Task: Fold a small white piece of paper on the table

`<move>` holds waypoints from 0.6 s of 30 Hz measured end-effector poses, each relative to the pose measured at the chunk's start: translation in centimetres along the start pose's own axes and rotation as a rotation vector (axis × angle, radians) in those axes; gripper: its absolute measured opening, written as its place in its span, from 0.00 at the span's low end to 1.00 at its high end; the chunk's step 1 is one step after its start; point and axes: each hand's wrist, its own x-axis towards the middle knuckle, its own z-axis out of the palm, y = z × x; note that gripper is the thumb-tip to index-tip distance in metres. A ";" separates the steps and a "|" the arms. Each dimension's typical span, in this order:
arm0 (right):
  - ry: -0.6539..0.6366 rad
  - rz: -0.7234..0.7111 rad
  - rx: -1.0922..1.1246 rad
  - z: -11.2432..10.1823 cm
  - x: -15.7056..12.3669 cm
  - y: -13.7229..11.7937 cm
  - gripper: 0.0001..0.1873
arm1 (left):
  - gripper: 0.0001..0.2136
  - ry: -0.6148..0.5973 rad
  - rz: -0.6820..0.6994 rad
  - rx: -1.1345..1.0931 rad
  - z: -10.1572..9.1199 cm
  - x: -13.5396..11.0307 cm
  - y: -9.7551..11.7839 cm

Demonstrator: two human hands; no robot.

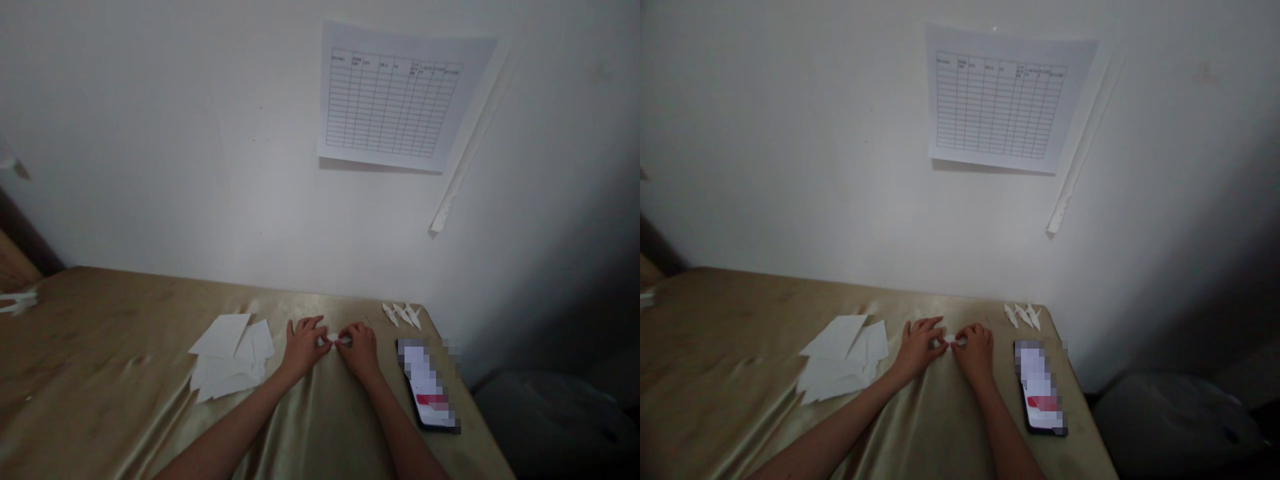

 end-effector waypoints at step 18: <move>-0.101 -0.027 -0.013 0.0 0.7 0.9 0.20 | 0.03 -0.094 -0.014 -0.060 0.2 0.7 -1.2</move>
